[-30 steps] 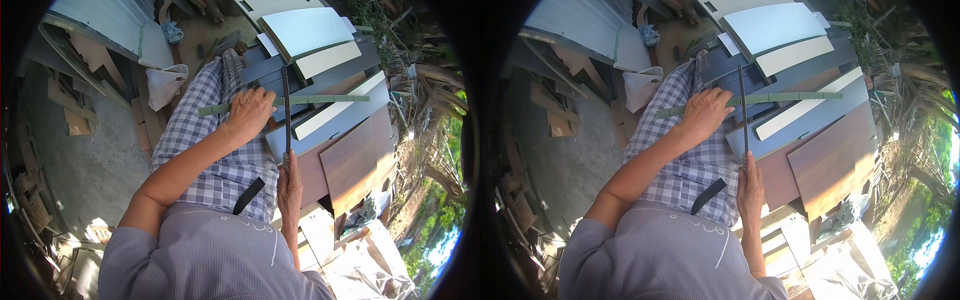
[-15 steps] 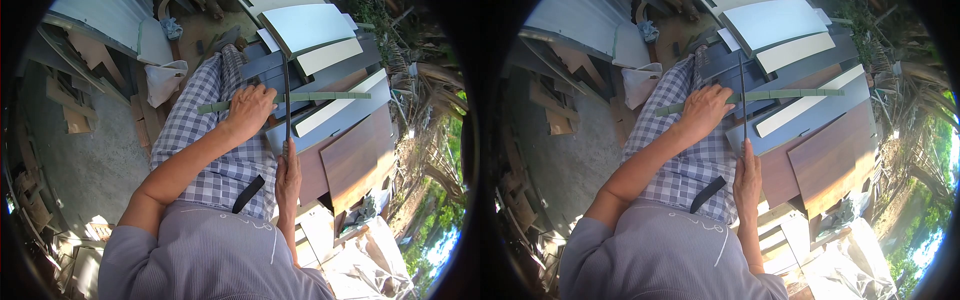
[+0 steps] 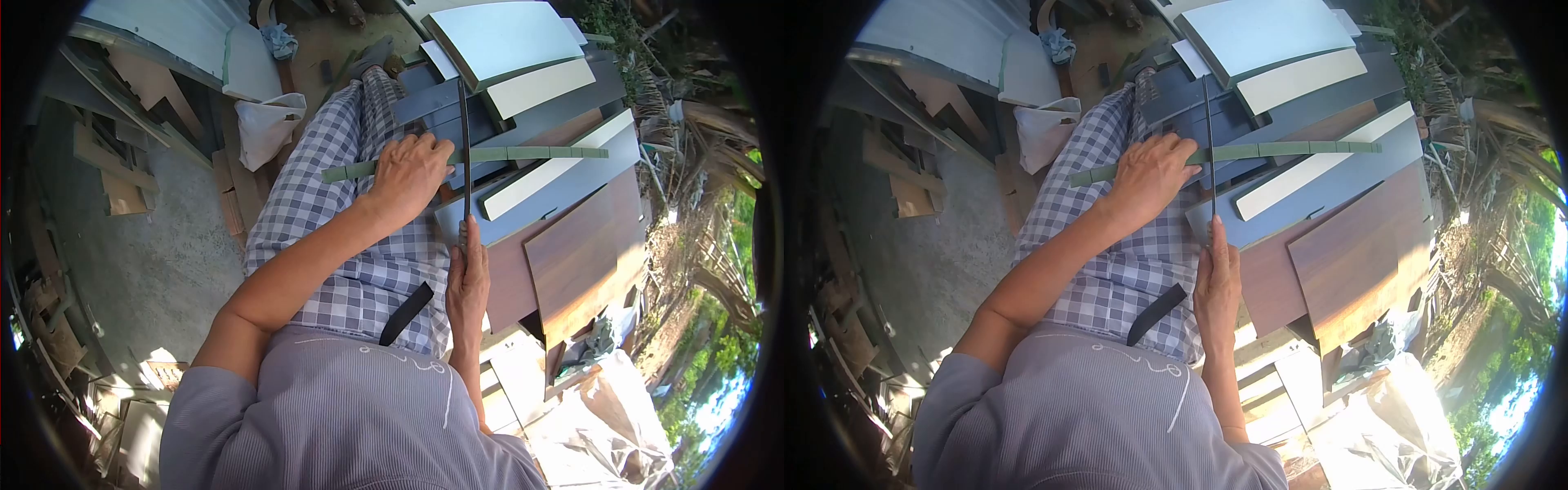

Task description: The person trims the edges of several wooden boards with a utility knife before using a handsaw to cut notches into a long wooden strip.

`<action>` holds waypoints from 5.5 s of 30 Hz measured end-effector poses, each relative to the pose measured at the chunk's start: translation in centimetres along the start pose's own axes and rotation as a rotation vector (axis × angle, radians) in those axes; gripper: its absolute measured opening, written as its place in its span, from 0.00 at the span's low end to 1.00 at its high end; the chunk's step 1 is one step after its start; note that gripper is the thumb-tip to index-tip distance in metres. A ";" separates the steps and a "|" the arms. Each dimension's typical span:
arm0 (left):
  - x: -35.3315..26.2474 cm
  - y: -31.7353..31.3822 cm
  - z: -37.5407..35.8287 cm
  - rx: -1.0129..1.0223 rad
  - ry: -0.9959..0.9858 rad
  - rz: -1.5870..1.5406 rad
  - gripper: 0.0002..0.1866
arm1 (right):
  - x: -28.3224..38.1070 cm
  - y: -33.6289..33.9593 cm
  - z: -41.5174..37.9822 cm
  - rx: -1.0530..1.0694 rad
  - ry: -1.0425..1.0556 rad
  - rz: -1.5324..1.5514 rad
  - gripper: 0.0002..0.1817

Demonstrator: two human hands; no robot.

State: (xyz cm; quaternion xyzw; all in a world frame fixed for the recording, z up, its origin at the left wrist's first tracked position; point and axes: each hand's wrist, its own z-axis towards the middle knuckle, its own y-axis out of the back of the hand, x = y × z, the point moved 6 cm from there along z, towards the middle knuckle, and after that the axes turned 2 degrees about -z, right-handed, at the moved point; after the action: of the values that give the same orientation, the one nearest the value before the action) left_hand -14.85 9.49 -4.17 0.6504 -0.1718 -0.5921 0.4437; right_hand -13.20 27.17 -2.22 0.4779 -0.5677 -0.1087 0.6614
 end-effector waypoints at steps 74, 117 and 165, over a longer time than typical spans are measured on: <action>0.0 -0.4 2.4 0.016 -0.043 0.037 0.14 | -1.4 1.6 -1.1 -0.011 -0.061 0.003 0.28; -0.6 -0.6 1.9 0.047 -0.028 -0.044 0.10 | -0.1 0.7 2.7 -0.008 -0.032 -0.018 0.28; 1.0 0.3 0.8 0.003 -0.003 -0.065 0.11 | -1.2 0.0 -2.3 0.005 -0.041 -0.054 0.28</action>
State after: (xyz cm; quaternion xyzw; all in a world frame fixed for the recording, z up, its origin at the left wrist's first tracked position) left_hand -15.26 8.32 -4.49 0.6553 -0.1521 -0.6071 0.4229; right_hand -11.61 29.15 -2.74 0.4927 -0.5681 -0.1347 0.6453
